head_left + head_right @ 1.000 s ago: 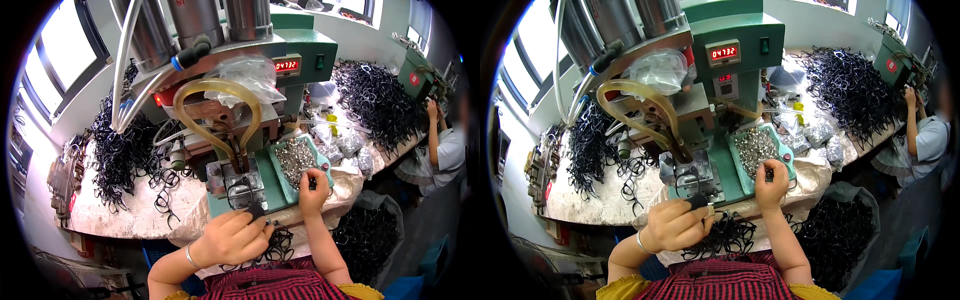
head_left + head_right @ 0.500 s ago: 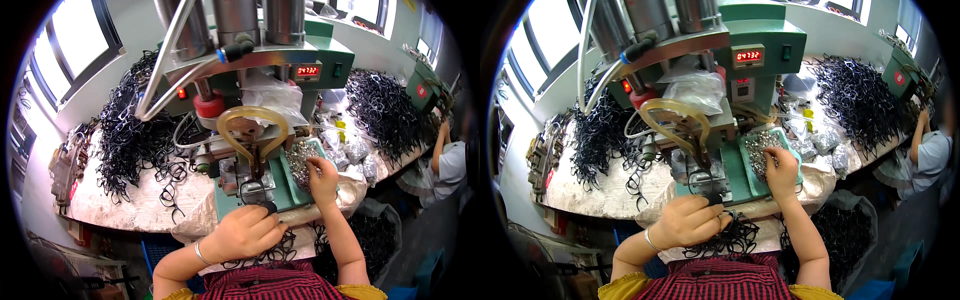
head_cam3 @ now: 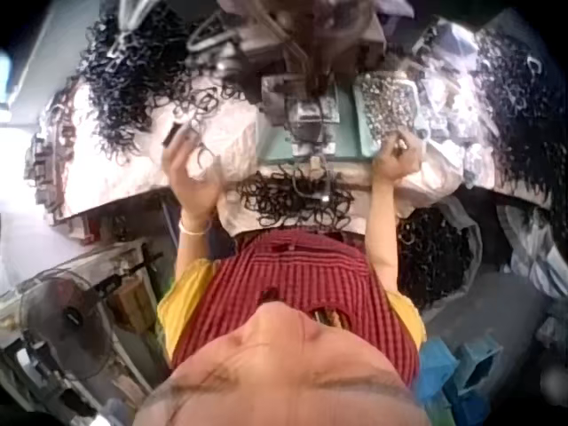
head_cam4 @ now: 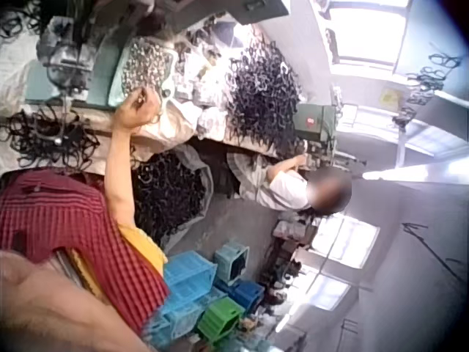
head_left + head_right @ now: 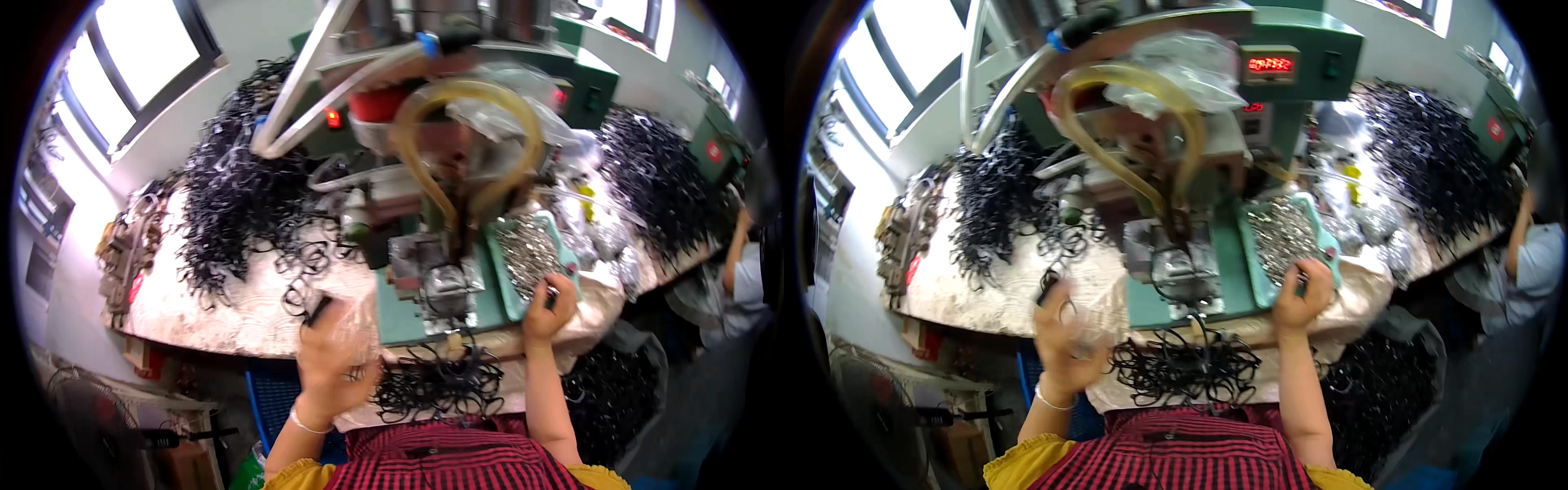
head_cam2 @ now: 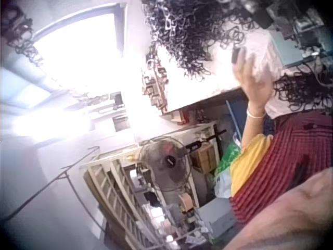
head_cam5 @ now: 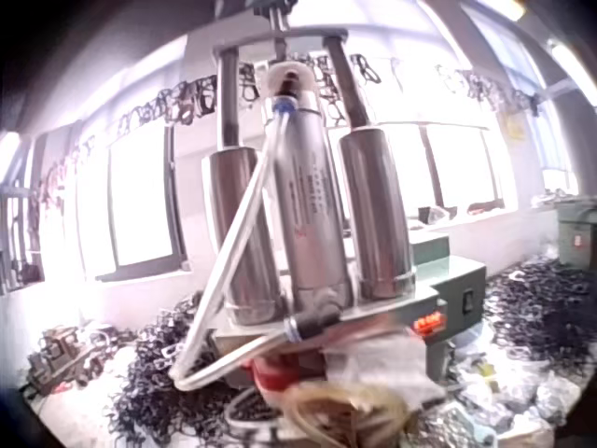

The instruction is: The person repeatedly picks up black eyeglass frames and small metal components, places them into a press machine, and removes the assembled units. They then transfer the finished glasses into a large sack on the floor.

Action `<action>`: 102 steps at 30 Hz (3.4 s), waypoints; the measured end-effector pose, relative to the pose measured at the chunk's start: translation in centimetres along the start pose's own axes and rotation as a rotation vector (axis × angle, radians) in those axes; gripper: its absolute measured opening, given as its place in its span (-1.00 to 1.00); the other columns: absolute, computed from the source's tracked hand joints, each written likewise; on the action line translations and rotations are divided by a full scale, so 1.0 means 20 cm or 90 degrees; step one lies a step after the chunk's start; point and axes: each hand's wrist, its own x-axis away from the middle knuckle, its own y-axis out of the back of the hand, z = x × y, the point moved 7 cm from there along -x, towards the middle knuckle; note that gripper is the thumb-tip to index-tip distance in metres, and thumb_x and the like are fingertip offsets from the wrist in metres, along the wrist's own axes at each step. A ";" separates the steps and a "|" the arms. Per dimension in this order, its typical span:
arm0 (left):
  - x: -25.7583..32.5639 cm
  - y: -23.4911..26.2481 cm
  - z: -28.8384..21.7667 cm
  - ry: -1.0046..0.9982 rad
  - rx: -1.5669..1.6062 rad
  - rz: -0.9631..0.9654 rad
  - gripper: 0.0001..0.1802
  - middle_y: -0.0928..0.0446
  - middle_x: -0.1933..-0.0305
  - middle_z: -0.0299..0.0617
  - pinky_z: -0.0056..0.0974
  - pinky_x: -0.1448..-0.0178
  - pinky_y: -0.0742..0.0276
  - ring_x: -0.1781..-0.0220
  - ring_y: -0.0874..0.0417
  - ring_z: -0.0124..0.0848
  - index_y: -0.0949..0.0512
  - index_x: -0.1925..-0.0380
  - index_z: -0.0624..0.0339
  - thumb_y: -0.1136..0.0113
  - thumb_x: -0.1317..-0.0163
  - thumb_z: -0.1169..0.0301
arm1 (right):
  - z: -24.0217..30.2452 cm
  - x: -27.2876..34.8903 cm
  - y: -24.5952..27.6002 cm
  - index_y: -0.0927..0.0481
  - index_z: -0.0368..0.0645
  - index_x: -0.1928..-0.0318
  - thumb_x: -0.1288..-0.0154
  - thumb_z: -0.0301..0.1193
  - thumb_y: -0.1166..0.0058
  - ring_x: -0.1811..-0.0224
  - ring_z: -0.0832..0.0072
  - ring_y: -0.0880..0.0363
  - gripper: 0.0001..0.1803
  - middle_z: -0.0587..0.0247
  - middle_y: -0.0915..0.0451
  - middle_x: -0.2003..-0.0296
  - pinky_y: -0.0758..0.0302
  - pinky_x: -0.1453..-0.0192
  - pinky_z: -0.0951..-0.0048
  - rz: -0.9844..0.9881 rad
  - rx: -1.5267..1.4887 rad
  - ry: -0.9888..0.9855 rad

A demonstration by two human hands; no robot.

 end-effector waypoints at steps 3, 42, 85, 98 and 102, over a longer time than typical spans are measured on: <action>-0.14 -0.19 -0.25 -0.186 -0.019 0.081 -0.53 -0.47 -0.28 0.07 0.00 -0.37 -0.32 -0.26 -0.48 0.05 -0.67 0.07 -0.08 -0.39 0.08 0.48 | 0.16 -0.10 0.01 -0.63 -0.18 0.25 -0.11 -0.55 -0.24 0.14 0.17 -0.53 -0.85 0.14 -0.60 0.27 -0.40 -0.08 0.22 0.045 0.072 0.010; -0.04 -0.22 0.06 0.605 1.071 -0.021 -0.59 -0.57 0.35 0.21 -0.12 0.16 -0.53 0.36 -0.60 -0.03 -0.34 0.27 0.13 0.37 -0.55 0.08 | 1.09 1.24 -0.35 -0.70 -0.09 0.56 -0.05 -0.31 -0.17 0.46 0.23 -0.70 -0.83 0.14 -0.67 0.54 -0.52 0.48 0.22 1.063 -0.205 0.440; -0.61 0.00 -0.31 0.071 0.334 0.264 -0.87 -0.55 0.57 -0.19 -0.31 0.45 -0.44 0.57 -0.58 -0.31 -0.60 0.40 0.23 -0.19 -0.30 0.43 | 0.76 -0.38 0.04 -0.45 -0.49 -0.14 -0.41 -0.17 0.08 0.51 0.48 -0.65 -0.43 0.23 -0.67 0.48 -0.51 0.52 0.57 0.789 -0.826 -0.516; -0.33 0.20 0.27 0.366 0.181 -0.263 -0.92 -0.53 0.46 -0.29 -0.48 0.28 -0.45 0.42 -0.53 -0.59 -0.56 0.31 0.32 -0.26 -0.23 0.55 | 0.54 -0.26 0.14 -0.46 -0.47 -0.04 -0.37 -0.38 -0.02 0.71 0.54 -0.45 -0.61 0.19 -0.62 0.48 -0.37 0.63 0.55 0.814 -0.800 -0.572; -0.05 -0.14 1.05 0.244 -0.136 0.042 -0.71 -0.57 0.00 -0.01 -0.13 -0.13 -0.49 -0.06 -0.56 -0.06 -0.61 0.17 0.17 -0.37 -0.08 0.43 | 0.18 -0.05 0.20 -0.43 -0.57 -0.02 -0.41 -0.38 0.09 0.72 0.50 -0.53 -0.59 0.03 -0.67 0.40 -0.41 0.70 0.61 0.609 -0.844 -0.778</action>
